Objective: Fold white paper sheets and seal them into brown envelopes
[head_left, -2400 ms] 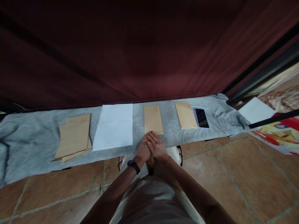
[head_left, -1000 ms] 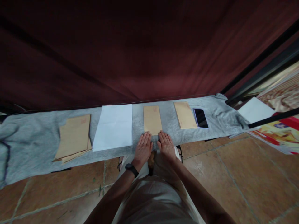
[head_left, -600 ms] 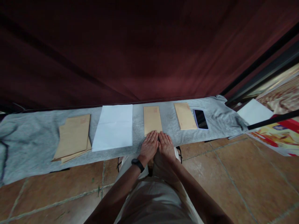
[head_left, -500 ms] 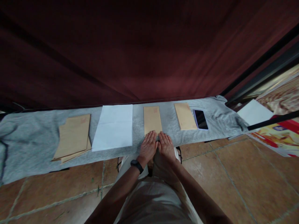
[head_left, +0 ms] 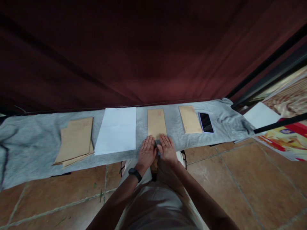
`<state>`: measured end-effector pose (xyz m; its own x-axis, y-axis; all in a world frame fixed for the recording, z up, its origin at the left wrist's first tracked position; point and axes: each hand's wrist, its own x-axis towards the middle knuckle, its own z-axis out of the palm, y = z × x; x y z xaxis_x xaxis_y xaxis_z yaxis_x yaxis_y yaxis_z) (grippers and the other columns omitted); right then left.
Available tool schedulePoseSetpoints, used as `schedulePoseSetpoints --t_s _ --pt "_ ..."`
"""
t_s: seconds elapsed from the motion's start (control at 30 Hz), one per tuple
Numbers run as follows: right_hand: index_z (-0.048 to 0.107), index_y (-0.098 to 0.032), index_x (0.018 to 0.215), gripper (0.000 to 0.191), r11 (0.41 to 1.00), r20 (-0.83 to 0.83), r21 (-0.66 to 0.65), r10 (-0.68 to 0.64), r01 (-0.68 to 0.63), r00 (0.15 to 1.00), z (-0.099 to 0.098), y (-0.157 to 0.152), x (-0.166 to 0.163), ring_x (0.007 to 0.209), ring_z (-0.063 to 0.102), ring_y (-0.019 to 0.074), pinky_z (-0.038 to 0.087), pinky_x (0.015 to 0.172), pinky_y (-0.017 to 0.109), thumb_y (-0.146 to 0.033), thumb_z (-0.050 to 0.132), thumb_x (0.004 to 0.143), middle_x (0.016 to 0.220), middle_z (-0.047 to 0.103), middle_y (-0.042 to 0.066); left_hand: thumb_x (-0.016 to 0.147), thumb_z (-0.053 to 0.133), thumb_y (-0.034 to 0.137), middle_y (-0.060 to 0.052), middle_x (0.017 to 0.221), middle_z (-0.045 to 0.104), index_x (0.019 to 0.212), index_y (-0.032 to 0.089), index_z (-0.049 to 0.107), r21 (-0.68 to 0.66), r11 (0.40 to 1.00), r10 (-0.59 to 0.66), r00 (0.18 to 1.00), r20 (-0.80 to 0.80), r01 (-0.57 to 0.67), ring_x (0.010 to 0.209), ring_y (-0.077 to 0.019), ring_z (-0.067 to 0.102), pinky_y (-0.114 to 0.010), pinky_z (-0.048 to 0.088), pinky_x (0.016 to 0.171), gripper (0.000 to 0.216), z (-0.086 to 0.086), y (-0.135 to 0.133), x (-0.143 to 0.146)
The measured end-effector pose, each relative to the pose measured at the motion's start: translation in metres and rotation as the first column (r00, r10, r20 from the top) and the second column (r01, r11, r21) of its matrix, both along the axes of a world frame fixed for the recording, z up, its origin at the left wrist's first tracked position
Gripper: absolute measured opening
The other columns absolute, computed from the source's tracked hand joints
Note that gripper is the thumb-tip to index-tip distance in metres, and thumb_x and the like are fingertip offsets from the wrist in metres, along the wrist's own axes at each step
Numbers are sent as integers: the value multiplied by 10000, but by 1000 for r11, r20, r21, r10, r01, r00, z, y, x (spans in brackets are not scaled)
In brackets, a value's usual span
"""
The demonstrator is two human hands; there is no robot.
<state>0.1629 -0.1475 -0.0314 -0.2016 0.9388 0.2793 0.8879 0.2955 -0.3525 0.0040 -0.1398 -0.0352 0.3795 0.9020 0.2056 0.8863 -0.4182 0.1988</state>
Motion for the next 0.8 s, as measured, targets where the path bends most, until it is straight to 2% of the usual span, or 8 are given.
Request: schedulePoseSetpoints --t_s 0.13,0.27,0.47,0.8 --pt "463 -107 1501 519 995 -10 -29 100 -100 995 7 10 -23 1459 400 217 274 1237 430 -364 344 1065 1526 505 125 943 350 150 -152 1579 419 1541 70 365 -11 1000 -1 1000 -4 1 1508 -237 310 -446 312 1237 604 -7 0 -2" --pt "438 -114 1519 535 995 -4 -38 93 -93 996 5 13 -32 1457 403 220 280 1234 431 -380 347 1063 1540 486 120 933 333 114 -170 1574 421 1543 45 352 -8 1000 -1 1000 -9 1 1512 -233 299 -444 309 1240 614 -9 0 -3" --pt "478 -117 1492 516 998 24 -26 60 -59 998 -2 10 -17 1449 417 232 280 1231 443 -369 386 1051 1526 500 128 956 368 193 -169 1597 373 1529 37 378 -16 1000 -2 1000 -26 2 1518 -258 287 -453 281 1250 594 -5 0 0" --pt "421 -104 1524 545 1000 41 8 24 -24 999 -10 4 4 1470 384 250 297 1216 474 -356 407 1041 1558 450 162 976 414 293 -154 1577 416 1521 94 409 1 1000 8 1000 22 -8 1504 -262 322 -475 298 1239 581 -1 0 1"
